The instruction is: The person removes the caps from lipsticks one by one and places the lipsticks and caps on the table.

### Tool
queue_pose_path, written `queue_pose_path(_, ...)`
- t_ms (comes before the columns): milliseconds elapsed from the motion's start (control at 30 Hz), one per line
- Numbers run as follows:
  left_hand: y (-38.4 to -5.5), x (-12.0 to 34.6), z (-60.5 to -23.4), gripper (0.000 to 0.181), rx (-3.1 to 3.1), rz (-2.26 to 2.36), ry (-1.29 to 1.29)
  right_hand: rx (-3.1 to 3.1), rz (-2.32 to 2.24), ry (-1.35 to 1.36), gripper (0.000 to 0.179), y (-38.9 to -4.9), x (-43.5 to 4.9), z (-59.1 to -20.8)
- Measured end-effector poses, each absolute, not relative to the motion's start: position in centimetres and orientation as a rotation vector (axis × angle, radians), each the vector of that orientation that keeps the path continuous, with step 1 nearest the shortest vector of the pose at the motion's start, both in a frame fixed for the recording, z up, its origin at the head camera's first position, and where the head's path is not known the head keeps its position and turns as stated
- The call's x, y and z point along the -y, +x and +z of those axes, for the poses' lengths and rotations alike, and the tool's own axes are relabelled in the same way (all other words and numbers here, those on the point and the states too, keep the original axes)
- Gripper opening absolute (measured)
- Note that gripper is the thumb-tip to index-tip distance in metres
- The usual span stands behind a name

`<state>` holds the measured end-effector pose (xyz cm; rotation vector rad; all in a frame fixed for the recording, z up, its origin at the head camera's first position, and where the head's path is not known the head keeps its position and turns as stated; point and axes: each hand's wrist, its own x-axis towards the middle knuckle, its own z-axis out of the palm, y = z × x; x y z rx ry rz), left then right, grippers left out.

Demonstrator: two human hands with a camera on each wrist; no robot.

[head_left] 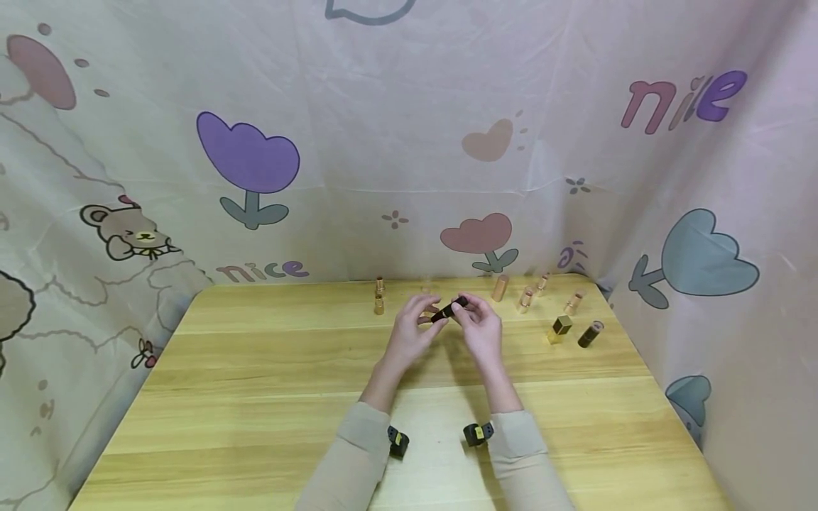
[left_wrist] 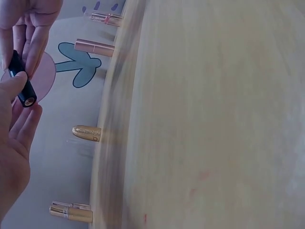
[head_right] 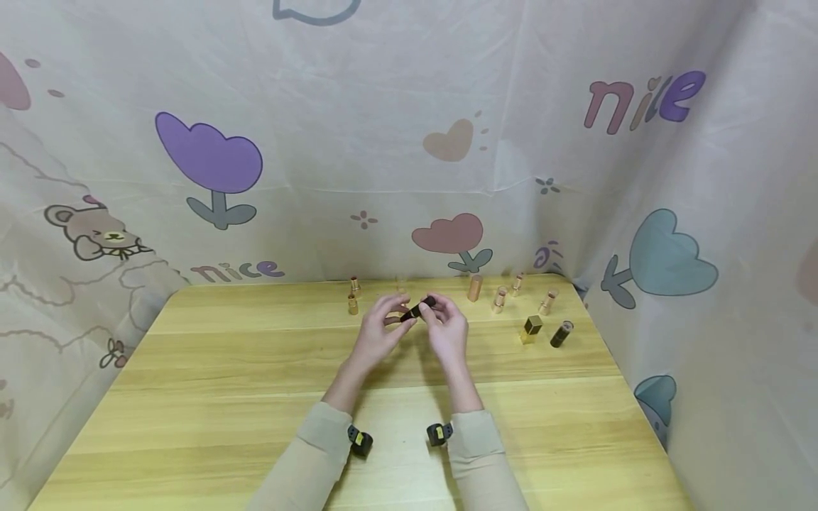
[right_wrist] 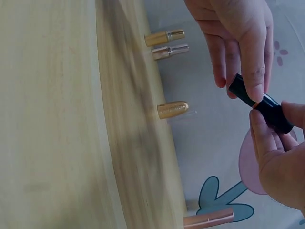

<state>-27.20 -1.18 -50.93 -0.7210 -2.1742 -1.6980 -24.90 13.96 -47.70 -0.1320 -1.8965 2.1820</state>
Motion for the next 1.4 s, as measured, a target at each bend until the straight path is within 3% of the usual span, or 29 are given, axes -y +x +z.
queue_pose_path(333,-26.9,1.5,-50.7,0.025,2.174,-1.657,-0.728,1.895,2.171,-0.118,0.033,-24.9,-13.5,-47.9)
queue_pose_path(1033,-26.6,3.2,-48.1,0.019,2.465,-1.569,-0.723,1.807,2.255,-0.061,0.034,-24.1,-13.3,-47.8)
queue_pose_path(1400,-26.8,4.9,-46.8,0.016,2.634,-1.663,-0.737,1.826,2.238,0.16,0.031,-23.4,-13.8,-47.9)
